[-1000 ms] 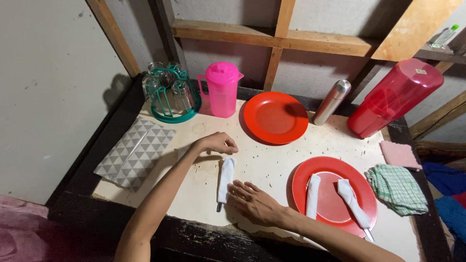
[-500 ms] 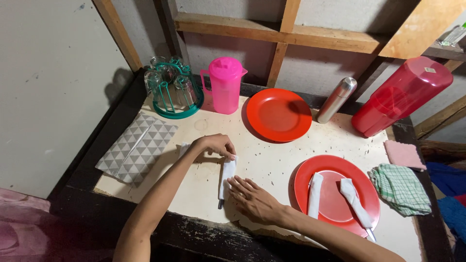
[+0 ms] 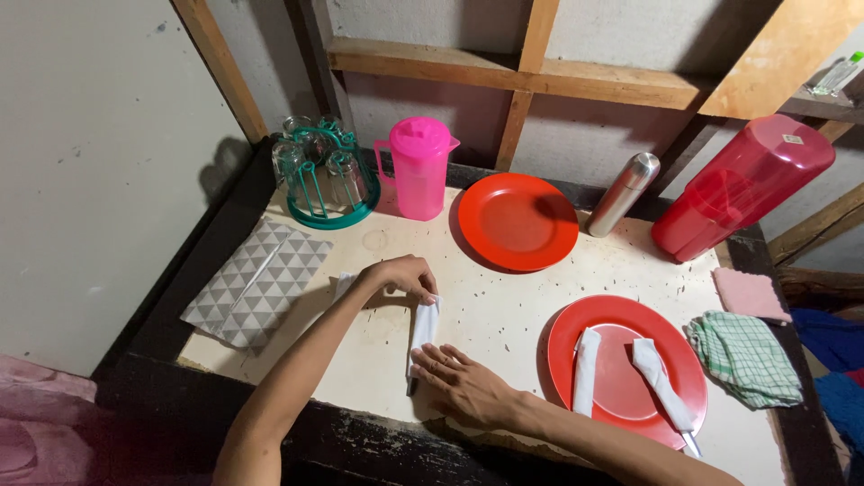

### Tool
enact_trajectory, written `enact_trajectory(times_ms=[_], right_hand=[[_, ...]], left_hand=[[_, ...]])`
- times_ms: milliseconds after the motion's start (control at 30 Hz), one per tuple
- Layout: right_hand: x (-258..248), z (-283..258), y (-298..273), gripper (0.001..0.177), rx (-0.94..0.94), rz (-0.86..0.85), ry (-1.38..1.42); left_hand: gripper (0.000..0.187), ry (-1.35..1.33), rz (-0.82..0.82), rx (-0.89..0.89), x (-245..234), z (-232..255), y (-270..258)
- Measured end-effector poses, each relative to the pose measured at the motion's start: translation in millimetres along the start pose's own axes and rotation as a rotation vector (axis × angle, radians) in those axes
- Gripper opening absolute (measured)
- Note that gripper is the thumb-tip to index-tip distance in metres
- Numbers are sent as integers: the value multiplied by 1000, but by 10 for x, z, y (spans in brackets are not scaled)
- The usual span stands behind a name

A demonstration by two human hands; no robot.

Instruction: The person wipes two red plates with a green checkered cloth, then places wrapped white napkins with cutlery onto the plates. The person arranges the plates and napkins on the table.

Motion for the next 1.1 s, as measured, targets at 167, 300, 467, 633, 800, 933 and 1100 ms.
enact_trajectory(times_ms=[167,300,467,633,800,933,1100], right_hand=[[59,12,37,76,-19,10,-41],[41,-30,124,75,-11,23,-24],[85,3,295,71,-19,24,-46],[110,-24,472,65,-37,37,-46],[135,-9,668,67,-74,71,-64],[141,-24,797,70,-91,68,-67],[242,-24,950,71,-75,32,-4]], left_hand=[[29,-19,-9,-25,-57,30,-53],[30,-4,-15,10,-112,-60,-13],[30,63,-23,-10,-199,-170,-30],[31,41,-37,-22,-279,-320,-110],[28,36,-53,-59,-376,-472,-213],[28,37,-45,-65,-377,-689,-177],[29,118,-37,-105,-394,-752,-261]])
Point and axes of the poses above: each hand's wrist, its own y-axis towards the middle knuckle, its own x-axis out of the palm, z = x × y, the point moved 2 cm from there along y, towards the middle knuckle, and after that the axes turned 2 degrees about x, right-handed, at the moved point
